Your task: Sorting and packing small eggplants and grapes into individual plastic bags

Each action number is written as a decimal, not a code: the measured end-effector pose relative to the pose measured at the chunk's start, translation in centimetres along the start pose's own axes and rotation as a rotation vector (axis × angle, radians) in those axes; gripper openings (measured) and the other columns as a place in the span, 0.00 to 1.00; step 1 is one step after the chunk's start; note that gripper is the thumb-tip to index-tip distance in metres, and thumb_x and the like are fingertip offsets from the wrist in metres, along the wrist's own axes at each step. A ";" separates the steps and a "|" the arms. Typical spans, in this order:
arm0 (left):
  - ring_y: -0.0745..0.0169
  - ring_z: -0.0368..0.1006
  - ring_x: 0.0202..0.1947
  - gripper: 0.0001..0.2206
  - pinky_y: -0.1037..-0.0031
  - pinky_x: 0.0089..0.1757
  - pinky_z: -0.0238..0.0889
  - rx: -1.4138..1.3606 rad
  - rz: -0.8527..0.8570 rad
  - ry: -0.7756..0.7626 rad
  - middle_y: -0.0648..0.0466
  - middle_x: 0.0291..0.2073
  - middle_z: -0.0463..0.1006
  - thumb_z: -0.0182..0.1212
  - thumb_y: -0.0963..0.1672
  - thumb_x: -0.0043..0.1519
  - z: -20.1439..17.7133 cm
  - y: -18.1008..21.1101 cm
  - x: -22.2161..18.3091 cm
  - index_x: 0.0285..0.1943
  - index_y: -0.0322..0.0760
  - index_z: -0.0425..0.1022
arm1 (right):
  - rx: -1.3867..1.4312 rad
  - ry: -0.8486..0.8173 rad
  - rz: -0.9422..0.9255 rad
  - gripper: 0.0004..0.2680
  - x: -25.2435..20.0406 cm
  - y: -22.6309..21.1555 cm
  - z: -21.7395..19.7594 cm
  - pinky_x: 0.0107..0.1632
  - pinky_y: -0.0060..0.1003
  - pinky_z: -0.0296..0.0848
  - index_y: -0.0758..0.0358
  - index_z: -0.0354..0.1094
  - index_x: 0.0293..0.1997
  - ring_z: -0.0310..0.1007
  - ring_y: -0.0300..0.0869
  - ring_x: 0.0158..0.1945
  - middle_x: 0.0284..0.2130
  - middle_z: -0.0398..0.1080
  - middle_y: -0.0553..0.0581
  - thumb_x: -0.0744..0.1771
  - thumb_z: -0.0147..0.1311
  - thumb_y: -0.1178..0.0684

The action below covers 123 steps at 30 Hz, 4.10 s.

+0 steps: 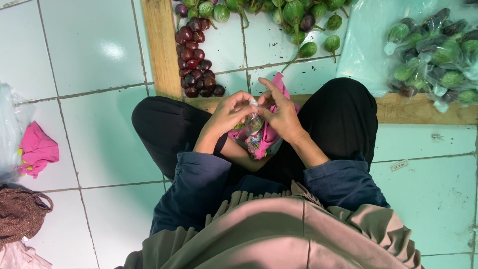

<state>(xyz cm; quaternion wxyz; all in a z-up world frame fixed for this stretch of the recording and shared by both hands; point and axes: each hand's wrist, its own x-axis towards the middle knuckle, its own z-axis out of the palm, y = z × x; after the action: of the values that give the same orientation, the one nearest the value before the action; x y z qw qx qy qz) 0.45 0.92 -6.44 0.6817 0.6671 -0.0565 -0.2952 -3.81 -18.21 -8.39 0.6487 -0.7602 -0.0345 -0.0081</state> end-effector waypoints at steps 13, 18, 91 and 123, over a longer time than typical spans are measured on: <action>0.50 0.81 0.33 0.14 0.67 0.40 0.76 0.179 0.147 0.046 0.36 0.44 0.81 0.51 0.35 0.67 1.2 0.6 -0.9 0.59 0.29 0.76 | -0.156 0.222 0.225 0.05 0.5 2.0 0.9 0.34 0.38 0.71 0.59 0.78 0.39 0.72 0.44 0.29 0.23 0.73 0.58 0.63 0.66 0.56; 0.62 0.81 0.25 0.14 0.76 0.27 0.75 0.311 0.112 0.147 0.44 0.34 0.84 0.52 0.36 0.64 1.0 -0.1 0.2 0.52 0.41 0.82 | -0.210 0.237 0.265 0.04 0.5 1.3 1.7 0.35 0.43 0.71 0.61 0.75 0.39 0.73 0.50 0.30 0.24 0.73 0.61 0.65 0.63 0.55; 0.53 0.77 0.52 0.15 0.65 0.51 0.70 0.308 0.135 -0.285 0.51 0.63 0.72 0.52 0.43 0.66 28.7 4.7 21.2 0.61 0.44 0.75 | 0.198 1.222 0.249 0.13 -2.0 2.2 -30.6 0.40 0.28 0.74 0.48 0.68 0.58 0.70 0.32 0.44 0.58 0.63 0.46 0.68 0.52 0.59; 0.46 0.75 0.37 0.12 0.61 0.32 0.66 1.548 0.108 0.511 0.45 0.35 0.76 0.64 0.40 0.52 -9.7 -14.0 10.0 0.45 0.37 0.79 | -0.554 0.007 0.367 0.09 3.1 5.0 0.6 0.48 0.49 0.79 0.62 0.76 0.50 0.76 0.59 0.49 0.42 0.73 0.64 0.70 0.59 0.49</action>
<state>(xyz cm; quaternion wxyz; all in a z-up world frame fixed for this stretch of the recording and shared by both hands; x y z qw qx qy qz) 8.66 5.56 -23.88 0.0331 0.9921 -0.1194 0.0217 -0.38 -18.22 -13.19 0.4081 -0.9012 0.1088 0.0972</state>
